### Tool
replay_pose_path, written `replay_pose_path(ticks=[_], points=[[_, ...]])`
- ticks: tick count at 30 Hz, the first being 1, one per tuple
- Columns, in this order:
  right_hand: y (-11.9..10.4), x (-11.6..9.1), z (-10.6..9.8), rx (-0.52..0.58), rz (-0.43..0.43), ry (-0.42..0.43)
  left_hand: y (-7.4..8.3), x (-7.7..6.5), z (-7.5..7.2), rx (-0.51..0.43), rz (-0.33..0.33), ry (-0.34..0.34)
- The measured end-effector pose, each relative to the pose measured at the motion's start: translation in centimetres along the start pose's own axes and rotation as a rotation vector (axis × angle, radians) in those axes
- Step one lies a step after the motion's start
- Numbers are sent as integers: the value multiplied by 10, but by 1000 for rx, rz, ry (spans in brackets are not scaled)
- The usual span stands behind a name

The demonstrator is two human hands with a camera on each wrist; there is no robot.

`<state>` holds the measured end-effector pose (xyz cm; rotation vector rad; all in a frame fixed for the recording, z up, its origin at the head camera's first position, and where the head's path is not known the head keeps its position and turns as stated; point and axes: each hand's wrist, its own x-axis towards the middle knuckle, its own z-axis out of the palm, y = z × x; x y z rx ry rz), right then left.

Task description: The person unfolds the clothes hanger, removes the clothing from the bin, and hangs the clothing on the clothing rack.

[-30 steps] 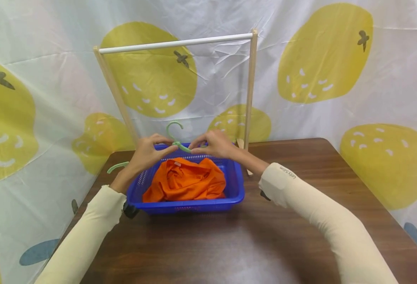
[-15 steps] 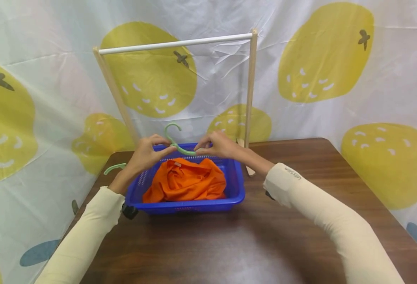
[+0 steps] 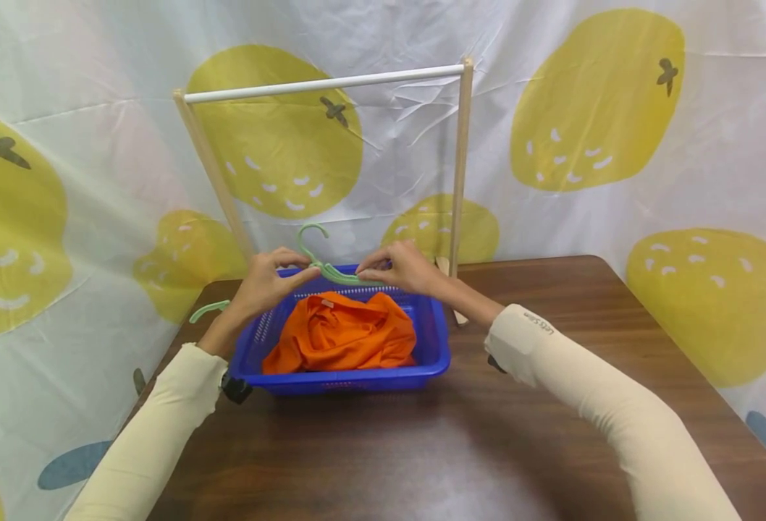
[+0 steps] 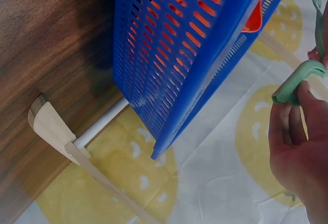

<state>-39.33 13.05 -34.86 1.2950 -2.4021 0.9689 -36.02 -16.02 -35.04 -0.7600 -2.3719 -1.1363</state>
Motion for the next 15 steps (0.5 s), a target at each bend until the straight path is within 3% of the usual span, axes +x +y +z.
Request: replay_pose_path(ticks=[9,15], points=[[1,-3,2,-5,62,48,-4,-1,-1,-2,-1,2],[-1,0,1,-15,69,21,-5,-1,-1,4,-6,-1]])
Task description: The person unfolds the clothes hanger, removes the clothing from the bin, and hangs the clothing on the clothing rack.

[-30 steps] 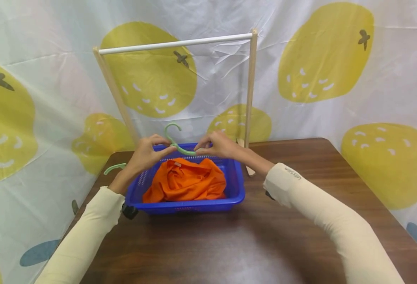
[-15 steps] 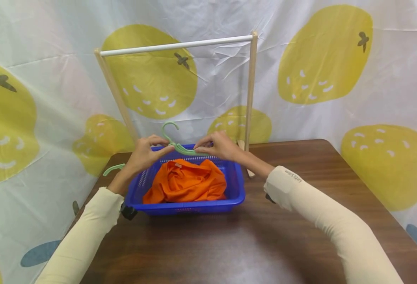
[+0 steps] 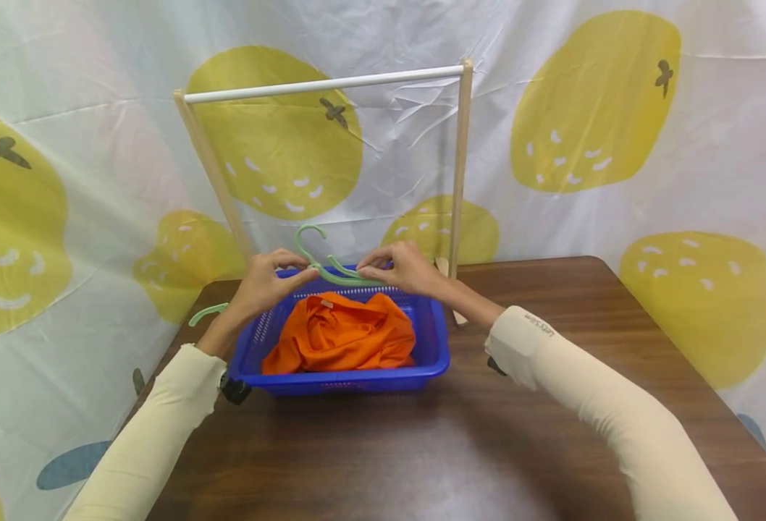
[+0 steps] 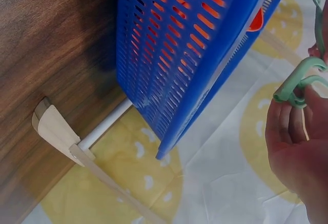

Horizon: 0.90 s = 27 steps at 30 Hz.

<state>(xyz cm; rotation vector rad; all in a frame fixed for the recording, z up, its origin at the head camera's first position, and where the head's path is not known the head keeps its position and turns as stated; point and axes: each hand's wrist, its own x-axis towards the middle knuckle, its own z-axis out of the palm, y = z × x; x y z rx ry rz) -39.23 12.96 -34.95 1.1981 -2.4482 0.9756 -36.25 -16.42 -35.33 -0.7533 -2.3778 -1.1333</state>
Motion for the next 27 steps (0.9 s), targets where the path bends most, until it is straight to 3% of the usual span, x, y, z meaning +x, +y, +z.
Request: replay_pose_path(ticks=[17,27], points=[[-14,33,11,146,-62,-116,-3,4,2,6,50,-32],[-14,37,6,142,-66,-64,-6,5,0,-10,57,-40]])
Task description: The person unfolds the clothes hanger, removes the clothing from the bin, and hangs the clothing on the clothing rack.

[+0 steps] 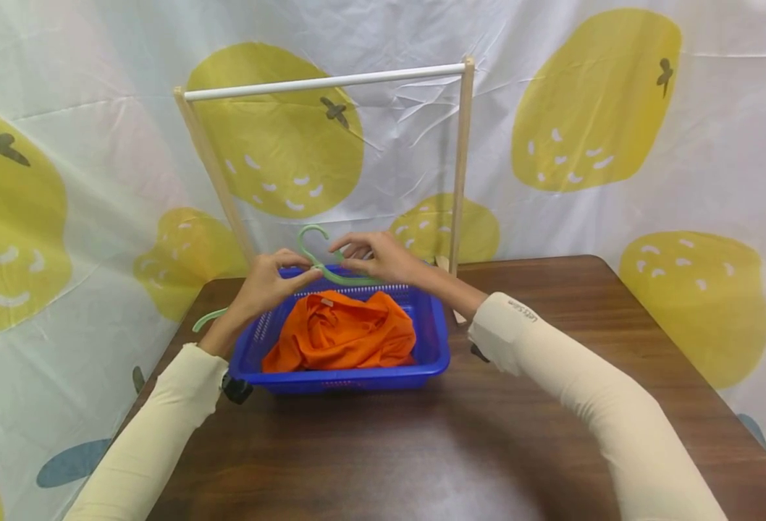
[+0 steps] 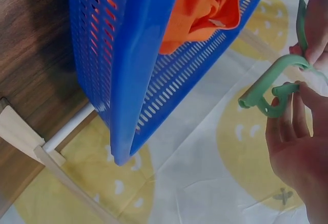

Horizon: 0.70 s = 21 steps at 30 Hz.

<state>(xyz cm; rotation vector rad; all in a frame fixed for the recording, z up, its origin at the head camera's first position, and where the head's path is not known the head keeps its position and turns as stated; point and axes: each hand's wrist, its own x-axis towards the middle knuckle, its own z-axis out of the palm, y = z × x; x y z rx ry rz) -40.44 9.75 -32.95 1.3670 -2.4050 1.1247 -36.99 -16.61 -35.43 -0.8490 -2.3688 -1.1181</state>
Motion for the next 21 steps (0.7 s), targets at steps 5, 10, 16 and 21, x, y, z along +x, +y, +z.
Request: replay_pose_path(ticks=[5,10,16,21], points=[[0,-2,-9,18,15,60,0,1,1,0,-10,-1],[0,-5,-20,71,25,71,3,1,-1,7,-18,1],[1,-9,-32,117,51,95,5,0,-3,-3,-27,6],[5,-13,-40,115,16,125,3,-2,-6,-17,-37,13]])
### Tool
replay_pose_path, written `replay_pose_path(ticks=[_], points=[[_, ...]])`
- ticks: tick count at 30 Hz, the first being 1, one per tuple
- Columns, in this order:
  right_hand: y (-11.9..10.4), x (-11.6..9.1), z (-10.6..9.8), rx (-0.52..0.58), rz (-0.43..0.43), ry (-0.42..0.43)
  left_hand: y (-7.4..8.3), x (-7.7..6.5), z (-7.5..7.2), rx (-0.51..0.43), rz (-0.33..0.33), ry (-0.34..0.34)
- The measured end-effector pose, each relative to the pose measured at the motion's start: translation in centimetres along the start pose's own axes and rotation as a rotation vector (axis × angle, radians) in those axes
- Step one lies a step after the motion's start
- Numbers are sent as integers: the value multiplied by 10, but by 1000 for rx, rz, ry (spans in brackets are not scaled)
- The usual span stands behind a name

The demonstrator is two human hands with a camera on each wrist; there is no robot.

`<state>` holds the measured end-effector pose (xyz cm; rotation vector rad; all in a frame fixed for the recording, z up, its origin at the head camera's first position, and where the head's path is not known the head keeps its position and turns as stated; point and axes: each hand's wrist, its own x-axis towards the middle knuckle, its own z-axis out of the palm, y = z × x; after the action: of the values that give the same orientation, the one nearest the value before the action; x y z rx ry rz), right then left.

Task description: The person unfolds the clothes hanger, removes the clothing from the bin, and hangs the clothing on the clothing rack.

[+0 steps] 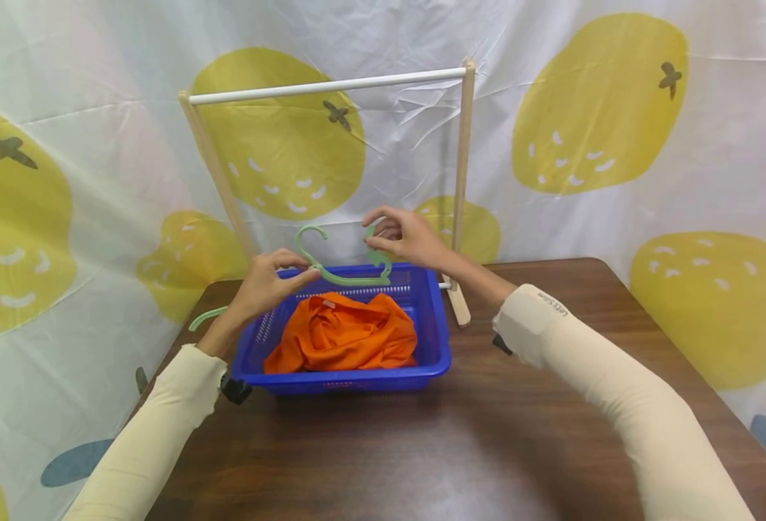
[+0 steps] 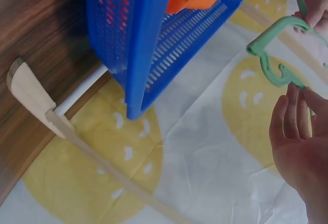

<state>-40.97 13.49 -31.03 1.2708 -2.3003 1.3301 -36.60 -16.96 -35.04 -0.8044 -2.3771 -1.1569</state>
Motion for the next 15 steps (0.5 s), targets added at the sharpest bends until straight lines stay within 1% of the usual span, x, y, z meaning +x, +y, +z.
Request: replay_pose_path(ticks=[3,6,10,15], points=[[4,-4,-5,5,0,6,-3,-3,-1,0,6,6],[8,-9,-9,11,33,6,-5,-5,-2,-5,13,13],[12,-16,-15,36,75,13,-9,-9,-4,-18,-3,22],[17,-25,-24,58,73,19,-13,-13,-9,-35,-24,32]])
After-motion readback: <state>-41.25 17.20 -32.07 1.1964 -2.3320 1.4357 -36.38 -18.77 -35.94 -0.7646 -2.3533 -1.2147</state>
